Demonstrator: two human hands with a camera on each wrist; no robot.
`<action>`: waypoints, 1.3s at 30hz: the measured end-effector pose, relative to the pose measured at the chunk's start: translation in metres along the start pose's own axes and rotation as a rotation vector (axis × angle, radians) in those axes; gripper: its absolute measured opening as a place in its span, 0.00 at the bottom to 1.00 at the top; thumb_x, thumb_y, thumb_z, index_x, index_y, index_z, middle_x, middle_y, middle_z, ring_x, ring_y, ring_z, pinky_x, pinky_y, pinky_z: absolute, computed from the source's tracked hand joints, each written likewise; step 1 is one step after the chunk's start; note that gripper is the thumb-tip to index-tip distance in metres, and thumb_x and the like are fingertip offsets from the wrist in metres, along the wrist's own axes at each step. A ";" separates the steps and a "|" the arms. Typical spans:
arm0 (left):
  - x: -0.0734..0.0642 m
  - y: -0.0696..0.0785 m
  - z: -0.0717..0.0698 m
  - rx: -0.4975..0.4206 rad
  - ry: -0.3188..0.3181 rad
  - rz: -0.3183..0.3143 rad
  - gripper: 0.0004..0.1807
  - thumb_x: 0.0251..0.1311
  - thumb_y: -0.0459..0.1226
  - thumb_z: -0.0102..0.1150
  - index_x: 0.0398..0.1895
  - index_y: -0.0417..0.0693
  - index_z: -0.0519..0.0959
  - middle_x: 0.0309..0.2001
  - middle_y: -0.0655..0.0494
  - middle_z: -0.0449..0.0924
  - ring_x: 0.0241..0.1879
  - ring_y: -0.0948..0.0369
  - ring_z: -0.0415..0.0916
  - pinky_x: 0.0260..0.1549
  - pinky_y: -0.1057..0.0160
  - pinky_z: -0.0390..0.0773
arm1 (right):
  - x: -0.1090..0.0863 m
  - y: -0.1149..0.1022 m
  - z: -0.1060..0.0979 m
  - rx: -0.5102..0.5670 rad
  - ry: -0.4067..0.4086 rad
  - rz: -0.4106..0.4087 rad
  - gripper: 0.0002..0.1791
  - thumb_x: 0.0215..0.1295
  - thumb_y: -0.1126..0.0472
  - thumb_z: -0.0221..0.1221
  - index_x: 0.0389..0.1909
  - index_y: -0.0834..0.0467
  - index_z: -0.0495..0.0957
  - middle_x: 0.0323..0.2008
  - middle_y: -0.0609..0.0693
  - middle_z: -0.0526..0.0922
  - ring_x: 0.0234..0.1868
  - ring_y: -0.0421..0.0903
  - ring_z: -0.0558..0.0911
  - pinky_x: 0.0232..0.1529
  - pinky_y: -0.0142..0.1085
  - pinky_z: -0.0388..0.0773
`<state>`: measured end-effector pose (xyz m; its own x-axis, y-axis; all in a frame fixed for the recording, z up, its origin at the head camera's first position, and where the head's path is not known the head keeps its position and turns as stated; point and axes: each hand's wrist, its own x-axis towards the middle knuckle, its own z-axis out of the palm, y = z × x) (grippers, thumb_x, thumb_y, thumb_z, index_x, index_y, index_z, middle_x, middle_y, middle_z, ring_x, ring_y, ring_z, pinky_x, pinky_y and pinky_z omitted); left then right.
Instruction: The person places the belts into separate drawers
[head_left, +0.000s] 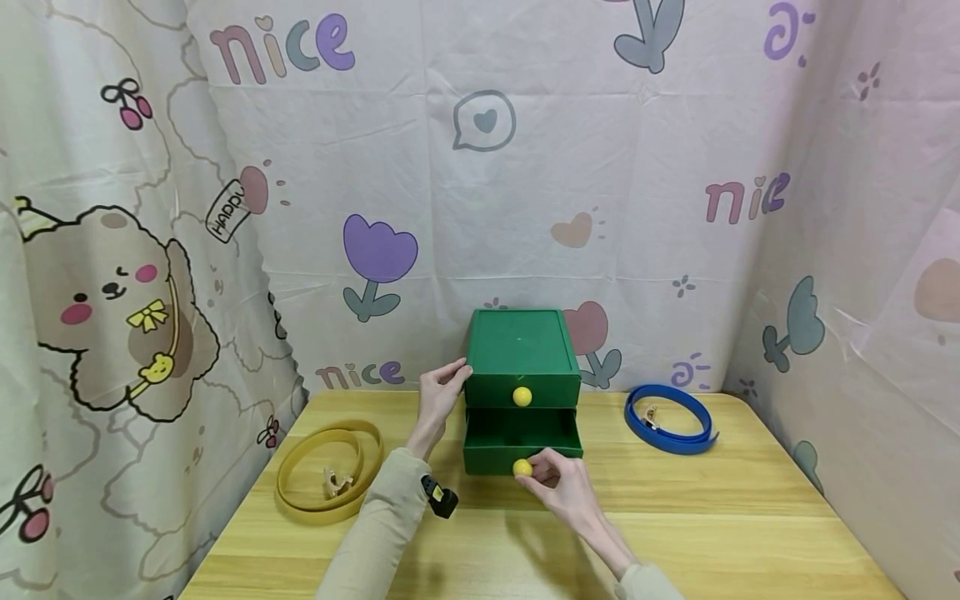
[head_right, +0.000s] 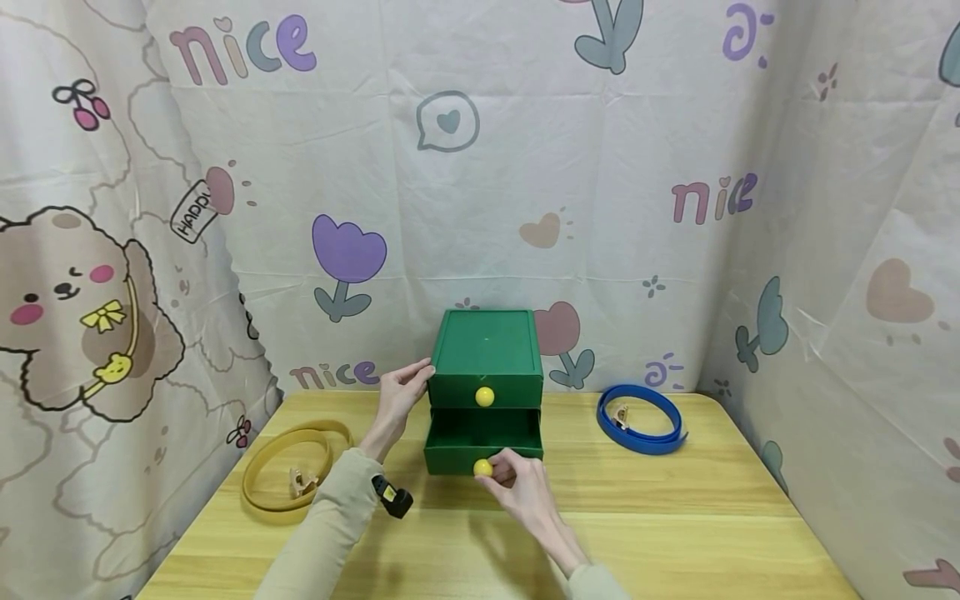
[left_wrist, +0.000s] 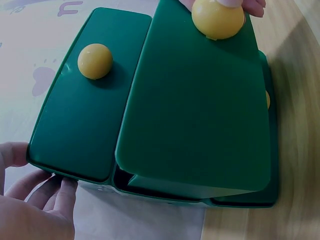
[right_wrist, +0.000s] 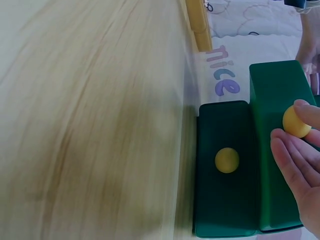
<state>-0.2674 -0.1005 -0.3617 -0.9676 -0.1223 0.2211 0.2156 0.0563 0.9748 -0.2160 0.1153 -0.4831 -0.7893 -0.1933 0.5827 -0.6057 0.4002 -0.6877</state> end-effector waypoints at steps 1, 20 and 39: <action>0.000 0.000 0.000 0.001 0.002 -0.001 0.20 0.70 0.34 0.58 0.62 0.33 0.77 0.61 0.35 0.79 0.61 0.45 0.78 0.64 0.45 0.75 | 0.000 0.001 0.000 -0.002 0.001 -0.011 0.10 0.52 0.67 0.74 0.33 0.58 0.82 0.26 0.49 0.89 0.25 0.29 0.82 0.28 0.25 0.82; -0.001 0.002 0.000 0.011 0.012 -0.012 0.20 0.69 0.34 0.58 0.61 0.33 0.78 0.60 0.36 0.80 0.58 0.51 0.80 0.61 0.52 0.79 | -0.003 0.004 -0.004 -0.004 -0.014 -0.130 0.10 0.51 0.65 0.75 0.32 0.58 0.83 0.24 0.48 0.89 0.25 0.27 0.82 0.26 0.23 0.81; -0.002 0.003 0.000 -0.002 0.002 -0.008 0.21 0.70 0.34 0.57 0.62 0.32 0.77 0.61 0.35 0.79 0.60 0.46 0.78 0.64 0.44 0.75 | -0.008 0.004 -0.004 0.003 -0.023 -0.208 0.10 0.50 0.67 0.75 0.31 0.59 0.83 0.24 0.49 0.89 0.25 0.25 0.82 0.24 0.21 0.79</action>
<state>-0.2646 -0.1001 -0.3591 -0.9689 -0.1249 0.2136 0.2084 0.0537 0.9766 -0.2121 0.1219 -0.4887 -0.6493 -0.2924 0.7021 -0.7562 0.3471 -0.5547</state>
